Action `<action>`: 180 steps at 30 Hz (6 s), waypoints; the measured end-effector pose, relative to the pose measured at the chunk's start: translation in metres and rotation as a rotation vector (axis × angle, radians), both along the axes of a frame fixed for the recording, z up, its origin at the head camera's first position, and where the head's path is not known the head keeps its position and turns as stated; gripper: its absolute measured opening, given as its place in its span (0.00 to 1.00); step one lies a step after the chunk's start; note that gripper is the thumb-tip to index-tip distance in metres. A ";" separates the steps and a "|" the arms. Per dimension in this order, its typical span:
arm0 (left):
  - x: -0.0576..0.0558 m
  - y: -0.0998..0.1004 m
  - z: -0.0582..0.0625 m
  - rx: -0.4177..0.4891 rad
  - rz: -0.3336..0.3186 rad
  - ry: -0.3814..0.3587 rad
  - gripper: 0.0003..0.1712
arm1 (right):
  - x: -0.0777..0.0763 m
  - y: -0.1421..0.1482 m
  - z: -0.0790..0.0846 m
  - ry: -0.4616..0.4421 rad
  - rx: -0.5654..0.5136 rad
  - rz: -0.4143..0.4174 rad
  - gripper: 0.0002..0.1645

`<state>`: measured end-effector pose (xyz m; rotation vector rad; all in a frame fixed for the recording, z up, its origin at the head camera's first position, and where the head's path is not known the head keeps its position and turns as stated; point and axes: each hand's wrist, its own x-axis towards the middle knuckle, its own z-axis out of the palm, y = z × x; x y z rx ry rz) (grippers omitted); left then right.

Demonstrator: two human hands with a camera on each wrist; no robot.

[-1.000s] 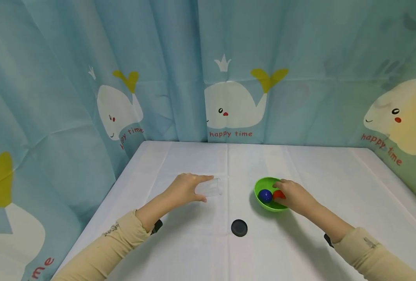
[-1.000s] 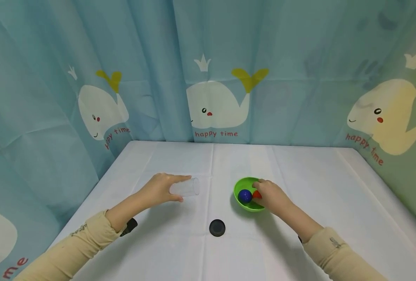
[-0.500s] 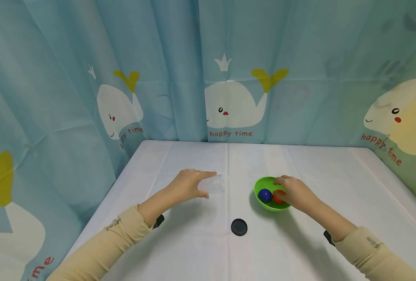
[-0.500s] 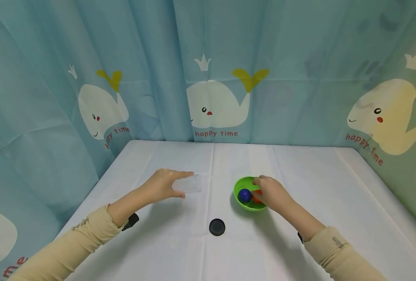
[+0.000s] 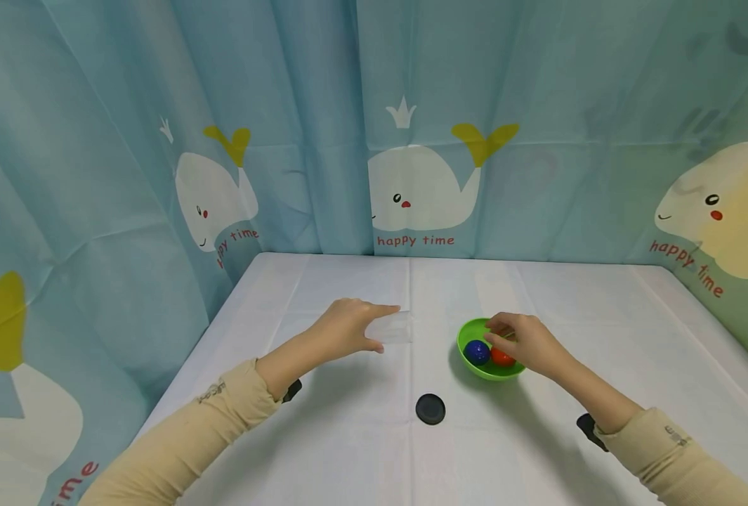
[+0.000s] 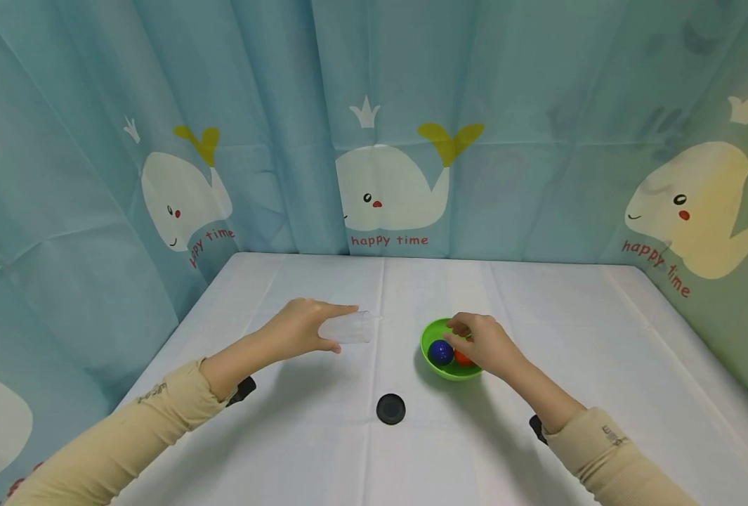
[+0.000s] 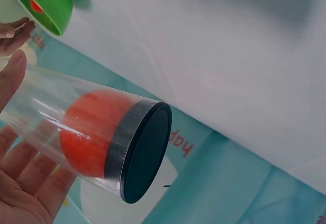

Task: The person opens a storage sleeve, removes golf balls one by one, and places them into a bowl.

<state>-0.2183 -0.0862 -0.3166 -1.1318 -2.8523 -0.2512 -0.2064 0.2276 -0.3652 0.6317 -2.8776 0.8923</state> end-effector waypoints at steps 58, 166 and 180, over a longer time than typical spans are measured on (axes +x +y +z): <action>-0.012 0.042 0.015 -0.120 -0.031 -0.015 0.39 | -0.004 -0.048 0.012 -0.947 -1.062 0.036 0.33; -0.023 0.038 0.029 -0.208 -0.053 0.069 0.33 | 0.001 -0.056 0.025 -1.121 -1.346 -0.005 0.17; -0.024 0.029 0.025 -0.125 -0.009 0.087 0.34 | 0.003 -0.047 0.028 -1.092 -1.287 0.000 0.20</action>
